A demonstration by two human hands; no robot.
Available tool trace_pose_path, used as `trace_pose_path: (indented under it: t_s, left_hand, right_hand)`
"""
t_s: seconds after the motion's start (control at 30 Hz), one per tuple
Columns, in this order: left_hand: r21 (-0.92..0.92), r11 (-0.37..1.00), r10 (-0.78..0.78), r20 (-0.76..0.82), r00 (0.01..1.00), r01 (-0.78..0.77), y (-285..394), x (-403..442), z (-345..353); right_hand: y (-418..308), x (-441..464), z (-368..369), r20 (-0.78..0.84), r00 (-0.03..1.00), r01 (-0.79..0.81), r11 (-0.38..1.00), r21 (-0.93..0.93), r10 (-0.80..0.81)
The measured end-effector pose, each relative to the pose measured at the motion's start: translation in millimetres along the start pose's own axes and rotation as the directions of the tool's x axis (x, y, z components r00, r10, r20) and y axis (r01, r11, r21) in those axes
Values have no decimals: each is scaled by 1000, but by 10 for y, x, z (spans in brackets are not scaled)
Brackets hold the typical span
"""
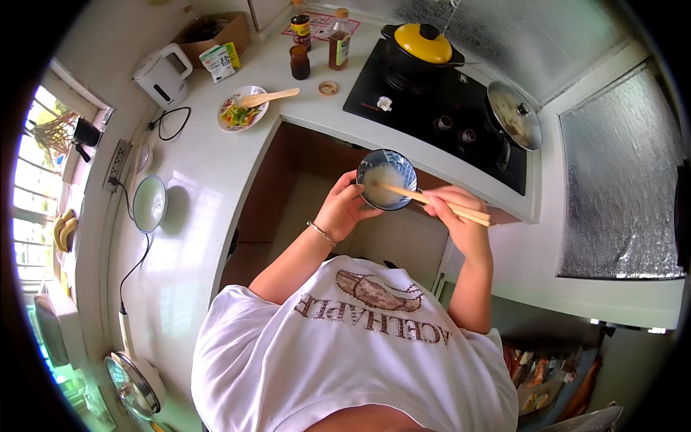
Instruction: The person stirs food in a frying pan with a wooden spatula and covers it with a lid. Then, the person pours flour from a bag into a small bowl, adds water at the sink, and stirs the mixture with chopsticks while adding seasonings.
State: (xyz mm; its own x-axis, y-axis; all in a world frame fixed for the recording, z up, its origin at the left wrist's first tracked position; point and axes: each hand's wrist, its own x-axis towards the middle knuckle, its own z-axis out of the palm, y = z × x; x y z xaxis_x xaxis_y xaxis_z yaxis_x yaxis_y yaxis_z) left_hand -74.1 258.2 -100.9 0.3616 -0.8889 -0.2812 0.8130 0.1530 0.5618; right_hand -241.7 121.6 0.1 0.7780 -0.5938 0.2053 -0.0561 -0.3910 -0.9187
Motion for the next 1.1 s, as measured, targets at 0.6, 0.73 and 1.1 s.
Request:
trace_pose_path:
  t_s: [0.6, 0.73, 1.1]
  left_hand:
    - [19, 1000, 17, -46, 999, -16, 80, -121, 33]
    - [-3, 1000, 23, -72, 997, -24, 15, -92, -12]
    - [-19, 999, 47, -90, 995, -49, 39, -135, -41]
  right_hand:
    - [189, 217, -203, -91, 952, -281, 951, 125, 293]
    - [251, 256, -14, -48, 984, -161, 971, 176, 172]
    - [393, 363, -220, 29, 969, -246, 957, 154, 245]
